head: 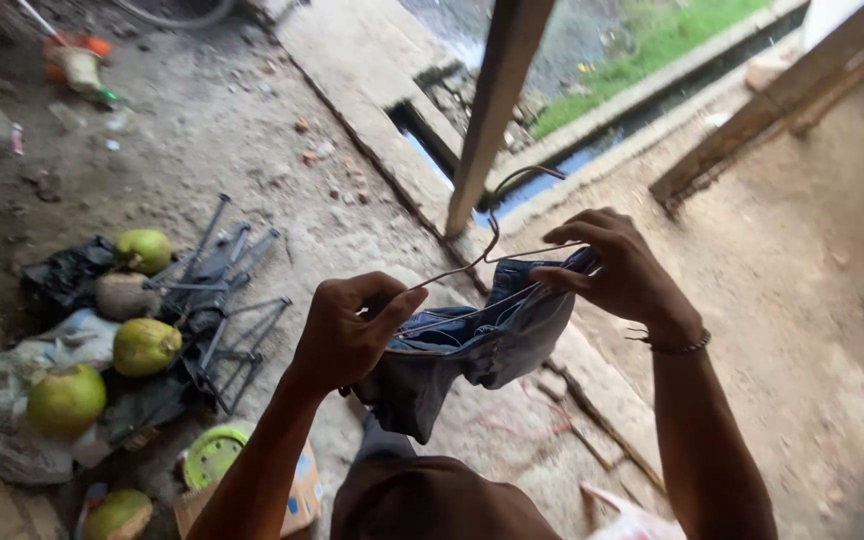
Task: Hanging laundry items on a clothesline and hangers.
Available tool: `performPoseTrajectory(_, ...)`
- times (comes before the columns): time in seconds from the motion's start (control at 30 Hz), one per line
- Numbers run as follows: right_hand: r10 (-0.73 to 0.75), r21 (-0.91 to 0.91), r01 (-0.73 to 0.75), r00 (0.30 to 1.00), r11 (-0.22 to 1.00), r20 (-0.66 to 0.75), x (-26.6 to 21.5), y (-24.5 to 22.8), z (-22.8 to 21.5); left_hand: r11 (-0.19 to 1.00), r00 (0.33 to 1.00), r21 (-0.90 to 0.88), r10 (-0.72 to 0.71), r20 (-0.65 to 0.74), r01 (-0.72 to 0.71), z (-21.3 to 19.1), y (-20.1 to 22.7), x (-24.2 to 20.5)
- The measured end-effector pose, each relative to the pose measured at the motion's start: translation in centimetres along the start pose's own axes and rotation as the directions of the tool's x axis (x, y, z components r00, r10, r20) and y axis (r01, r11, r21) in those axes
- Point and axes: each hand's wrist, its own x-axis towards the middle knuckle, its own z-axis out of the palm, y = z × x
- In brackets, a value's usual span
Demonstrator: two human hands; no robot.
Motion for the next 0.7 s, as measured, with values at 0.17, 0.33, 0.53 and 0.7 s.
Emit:
performPoseTrajectory(0.17, 0.158, -0.004, -0.159, 0.98, 0.987, -0.124, 8.7, 4.4, 4.2, 0.984, 0.985, -0.089, -0.161, -0.06, 0.156, -8.8, -2.6, 5.1)
performPoseTrajectory(0.33, 0.141, 0.048, -0.134, 0.971, 0.99, -0.191, 19.0, 2.5, 7.7, 0.996, 0.987, -0.07, -0.057, -0.152, 0.047, -16.9, -5.2, 9.8)
performPoseTrajectory(0.53, -0.241, -0.086, 0.225, 0.887, 0.97, -0.394, 28.5, 0.1, 10.6, 0.998, 0.987, -0.057, -0.032, -0.156, 0.023, -22.8, -5.6, 14.8)
performPoseTrajectory(0.7, -0.281, -0.12, 0.254, 0.841, 0.96, -0.463, 36.7, -1.0, 10.8, 1.0, 0.972, -0.022, -0.014, -0.235, 0.009, -27.8, -7.0, 20.5)
